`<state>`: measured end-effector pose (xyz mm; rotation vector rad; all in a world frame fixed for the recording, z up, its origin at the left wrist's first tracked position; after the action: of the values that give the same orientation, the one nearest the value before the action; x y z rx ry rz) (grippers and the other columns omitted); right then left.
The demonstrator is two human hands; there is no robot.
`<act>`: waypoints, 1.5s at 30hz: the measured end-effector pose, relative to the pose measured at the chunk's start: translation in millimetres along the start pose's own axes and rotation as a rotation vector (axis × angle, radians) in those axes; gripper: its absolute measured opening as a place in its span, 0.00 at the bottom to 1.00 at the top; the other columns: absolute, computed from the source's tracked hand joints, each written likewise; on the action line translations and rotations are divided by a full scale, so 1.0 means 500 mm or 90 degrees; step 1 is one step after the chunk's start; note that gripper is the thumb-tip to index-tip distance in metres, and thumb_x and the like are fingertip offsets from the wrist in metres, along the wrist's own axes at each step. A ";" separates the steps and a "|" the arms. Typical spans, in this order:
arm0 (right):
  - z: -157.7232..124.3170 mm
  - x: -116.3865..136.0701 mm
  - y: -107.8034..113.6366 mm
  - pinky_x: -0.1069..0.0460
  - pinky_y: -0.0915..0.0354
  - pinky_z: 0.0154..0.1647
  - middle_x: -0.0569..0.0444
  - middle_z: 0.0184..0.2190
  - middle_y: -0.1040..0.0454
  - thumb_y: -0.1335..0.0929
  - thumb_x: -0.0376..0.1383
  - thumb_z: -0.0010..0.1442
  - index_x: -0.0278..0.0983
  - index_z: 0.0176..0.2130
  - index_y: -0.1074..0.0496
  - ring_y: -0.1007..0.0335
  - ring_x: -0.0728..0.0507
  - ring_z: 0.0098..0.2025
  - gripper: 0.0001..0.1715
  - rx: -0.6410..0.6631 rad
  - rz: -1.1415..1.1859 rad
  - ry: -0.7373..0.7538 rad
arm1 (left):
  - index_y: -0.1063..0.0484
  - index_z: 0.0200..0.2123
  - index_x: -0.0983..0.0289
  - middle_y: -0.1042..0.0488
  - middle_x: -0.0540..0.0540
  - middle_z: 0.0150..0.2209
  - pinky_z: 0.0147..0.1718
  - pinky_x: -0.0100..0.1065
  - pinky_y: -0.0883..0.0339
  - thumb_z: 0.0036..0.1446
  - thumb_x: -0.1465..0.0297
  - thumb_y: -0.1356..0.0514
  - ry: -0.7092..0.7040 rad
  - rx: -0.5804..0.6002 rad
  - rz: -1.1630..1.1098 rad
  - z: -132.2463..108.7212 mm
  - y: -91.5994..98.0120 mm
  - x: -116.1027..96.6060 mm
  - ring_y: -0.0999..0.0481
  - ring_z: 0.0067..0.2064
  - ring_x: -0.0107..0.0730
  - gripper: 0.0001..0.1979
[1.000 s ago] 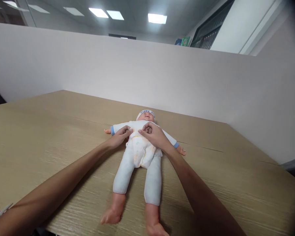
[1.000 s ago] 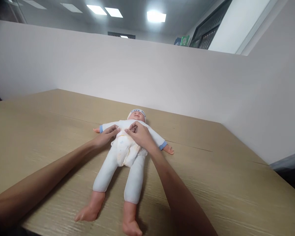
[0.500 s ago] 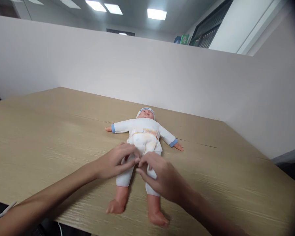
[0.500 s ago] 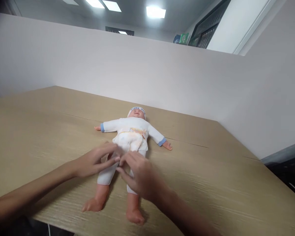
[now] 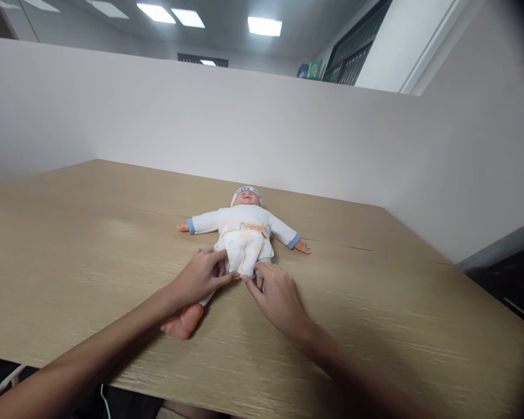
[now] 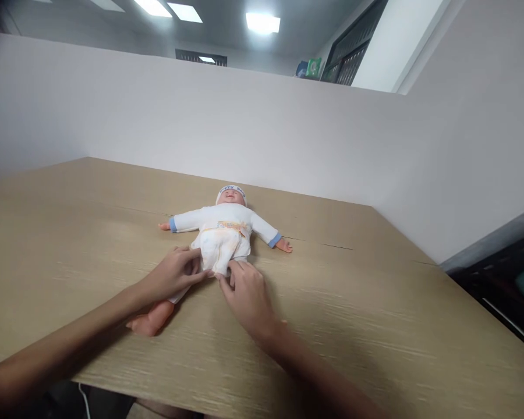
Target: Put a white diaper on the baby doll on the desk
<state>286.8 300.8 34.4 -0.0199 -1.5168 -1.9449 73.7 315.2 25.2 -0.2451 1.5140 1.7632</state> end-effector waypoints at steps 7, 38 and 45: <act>-0.011 -0.004 -0.010 0.46 0.32 0.47 0.50 0.48 0.23 0.28 0.33 0.73 0.40 0.42 0.24 0.23 0.39 0.47 0.03 -0.025 0.092 0.019 | 0.29 0.37 0.60 0.24 0.56 0.46 0.53 0.45 0.36 0.73 0.57 0.38 -0.052 -0.016 -0.091 -0.011 0.018 -0.009 0.27 0.50 0.45 0.14; -0.011 -0.025 0.011 0.38 0.37 0.55 0.53 0.39 0.12 0.24 0.48 0.68 0.45 0.38 0.17 0.23 0.32 0.48 0.11 -0.062 0.136 -0.158 | 0.19 0.47 0.61 0.15 0.59 0.46 0.47 0.45 0.24 0.58 0.50 0.25 0.196 -0.015 -0.439 -0.015 -0.008 0.057 0.17 0.47 0.49 0.23; -0.014 -0.031 -0.013 0.42 0.28 0.48 0.49 0.39 0.16 0.26 0.51 0.68 0.42 0.40 0.17 0.23 0.33 0.47 0.16 -0.076 0.268 -0.183 | 0.17 0.54 0.60 0.13 0.62 0.52 0.54 0.51 0.22 0.60 0.50 0.25 0.274 0.102 -0.661 -0.006 0.008 0.056 0.15 0.54 0.57 0.27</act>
<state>297.9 303.1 20.4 -0.6442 -1.4271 -1.7345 51.3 324.6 10.8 -1.1468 1.3867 0.7743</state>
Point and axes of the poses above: each hand's wrist, its own z-axis towards the middle knuckle, its own y-axis out of the back of the hand, x = y × z, the point moved 3 cm from there along z, towards the middle knuckle
